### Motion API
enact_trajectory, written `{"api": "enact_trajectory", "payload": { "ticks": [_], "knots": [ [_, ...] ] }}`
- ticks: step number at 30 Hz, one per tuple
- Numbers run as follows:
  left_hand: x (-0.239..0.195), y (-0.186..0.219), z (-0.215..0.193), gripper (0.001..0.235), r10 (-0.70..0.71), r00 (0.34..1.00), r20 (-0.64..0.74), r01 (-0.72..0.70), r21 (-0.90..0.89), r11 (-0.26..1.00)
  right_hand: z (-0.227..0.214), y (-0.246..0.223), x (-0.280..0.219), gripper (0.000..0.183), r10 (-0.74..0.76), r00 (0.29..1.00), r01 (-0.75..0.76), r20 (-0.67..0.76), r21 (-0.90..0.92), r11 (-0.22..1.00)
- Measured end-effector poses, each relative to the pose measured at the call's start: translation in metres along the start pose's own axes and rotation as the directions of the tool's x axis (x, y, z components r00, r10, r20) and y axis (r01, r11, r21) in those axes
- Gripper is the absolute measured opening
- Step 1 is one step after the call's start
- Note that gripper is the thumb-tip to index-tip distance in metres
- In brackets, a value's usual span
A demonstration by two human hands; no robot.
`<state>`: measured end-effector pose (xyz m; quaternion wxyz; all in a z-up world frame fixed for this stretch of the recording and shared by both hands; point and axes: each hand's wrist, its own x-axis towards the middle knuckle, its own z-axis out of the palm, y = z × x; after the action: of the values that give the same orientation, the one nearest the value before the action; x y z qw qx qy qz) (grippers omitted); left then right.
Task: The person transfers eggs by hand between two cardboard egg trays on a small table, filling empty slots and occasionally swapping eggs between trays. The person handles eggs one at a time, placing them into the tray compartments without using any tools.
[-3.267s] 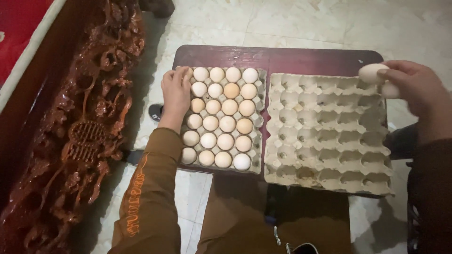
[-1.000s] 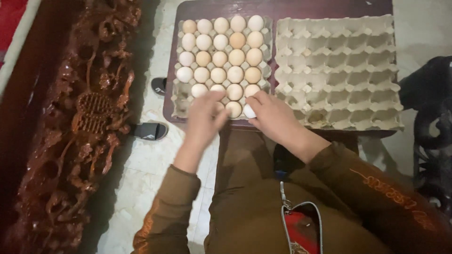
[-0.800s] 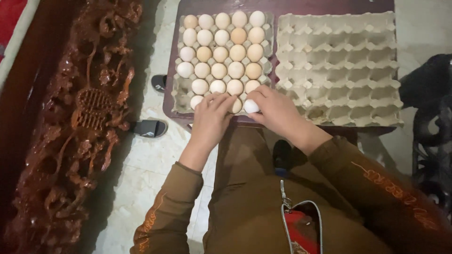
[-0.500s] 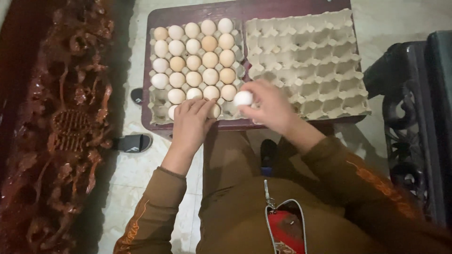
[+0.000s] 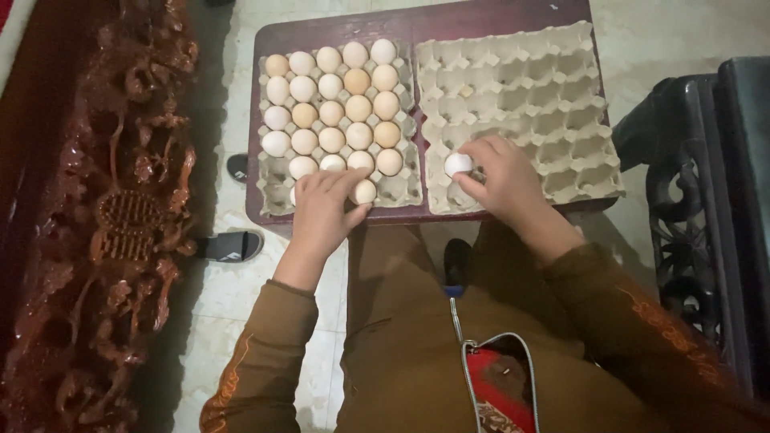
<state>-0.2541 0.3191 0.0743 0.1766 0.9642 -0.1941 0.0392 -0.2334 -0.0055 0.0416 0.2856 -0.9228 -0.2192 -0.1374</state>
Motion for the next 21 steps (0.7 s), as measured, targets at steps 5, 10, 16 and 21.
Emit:
{"api": "enact_trajectory", "payload": {
  "ticks": [5, 10, 16, 21],
  "knots": [
    [0.011, 0.038, -0.006, 0.058, -0.121, 0.969, -0.217, 0.002, -0.481, 0.877, -0.013, -0.055, 0.005, 0.041, 0.339, 0.899, -0.438, 0.278, 0.611, 0.659],
    [0.032, 0.077, -0.002, 0.061, 0.052, 0.976, -0.212, -0.173, -0.609, 0.774, -0.009, -0.060, 0.005, 0.041, 0.321, 0.770, -0.567, 0.551, 0.822, -0.052],
    [0.046, 0.031, 0.018, 0.058, 0.146, 0.967, -0.207, -0.171, -0.107, 0.979, -0.017, 0.015, 0.019, 0.053, 0.511, 0.856, -0.502, 0.082, 0.369, 0.782],
    [0.059, 0.017, 0.046, 0.043, 0.083, 0.995, 0.049, -0.088, 0.114, 0.990, -0.012, 0.028, 0.034, 0.047, 0.435, 0.890, -0.438, 0.140, -0.006, 0.899]
  ]
}}
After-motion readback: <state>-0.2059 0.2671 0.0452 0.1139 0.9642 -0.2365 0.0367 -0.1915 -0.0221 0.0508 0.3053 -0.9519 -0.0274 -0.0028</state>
